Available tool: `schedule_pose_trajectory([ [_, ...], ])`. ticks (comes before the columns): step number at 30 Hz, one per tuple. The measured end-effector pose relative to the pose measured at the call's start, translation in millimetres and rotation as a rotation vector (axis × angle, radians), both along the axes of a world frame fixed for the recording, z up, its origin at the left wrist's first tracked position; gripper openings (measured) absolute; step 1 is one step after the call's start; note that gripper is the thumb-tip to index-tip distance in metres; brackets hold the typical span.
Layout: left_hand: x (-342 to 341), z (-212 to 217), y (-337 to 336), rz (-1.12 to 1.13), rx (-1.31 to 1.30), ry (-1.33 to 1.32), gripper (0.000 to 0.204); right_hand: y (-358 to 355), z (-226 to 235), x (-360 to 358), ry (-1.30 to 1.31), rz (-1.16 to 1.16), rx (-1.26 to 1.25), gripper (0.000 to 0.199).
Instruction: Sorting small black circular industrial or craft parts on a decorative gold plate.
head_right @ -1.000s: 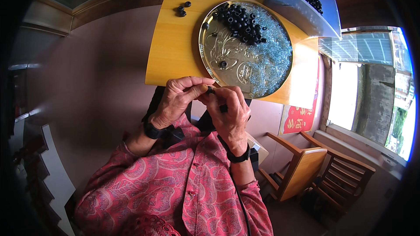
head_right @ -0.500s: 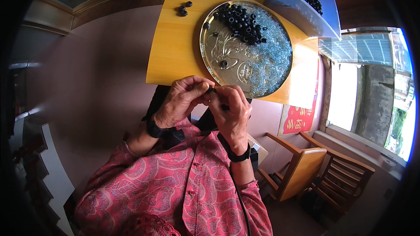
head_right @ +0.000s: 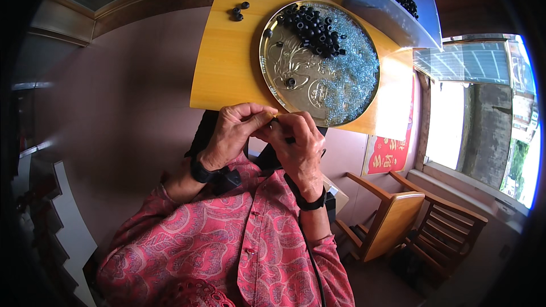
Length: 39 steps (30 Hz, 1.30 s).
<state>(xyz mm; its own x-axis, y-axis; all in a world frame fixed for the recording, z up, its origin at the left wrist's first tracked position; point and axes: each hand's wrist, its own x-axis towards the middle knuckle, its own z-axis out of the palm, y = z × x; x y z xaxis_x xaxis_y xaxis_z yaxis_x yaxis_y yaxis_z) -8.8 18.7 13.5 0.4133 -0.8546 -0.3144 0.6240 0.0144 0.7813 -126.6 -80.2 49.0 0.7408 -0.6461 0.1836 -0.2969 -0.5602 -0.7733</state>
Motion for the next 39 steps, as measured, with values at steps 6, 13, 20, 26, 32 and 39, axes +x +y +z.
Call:
schedule_pose_trajectory([
  [6,-3,0,2,0.014,0.03,-0.13,0.024,-3,3,0,-0.001,0.057,0.013,0.013],
  [13,-4,3,2,0.051,0.03,-0.164,0.022,6,7,1,0.009,0.061,-0.096,0.013],
  [20,-4,2,0,0.065,0.038,-0.076,0.021,10,4,-2,-0.011,-0.018,-0.04,0.015],
  [26,-5,7,1,0.042,0.025,0.079,0.021,12,10,-3,-0.032,-0.079,0.037,0.015],
  [32,-3,17,6,0.035,-0.057,-0.01,0.021,8,8,-5,-0.092,-0.092,0.069,0.013],
  [39,-4,13,5,-0.002,-0.111,0.074,0.023,3,7,-8,-0.138,-0.062,0.172,0.011],
])
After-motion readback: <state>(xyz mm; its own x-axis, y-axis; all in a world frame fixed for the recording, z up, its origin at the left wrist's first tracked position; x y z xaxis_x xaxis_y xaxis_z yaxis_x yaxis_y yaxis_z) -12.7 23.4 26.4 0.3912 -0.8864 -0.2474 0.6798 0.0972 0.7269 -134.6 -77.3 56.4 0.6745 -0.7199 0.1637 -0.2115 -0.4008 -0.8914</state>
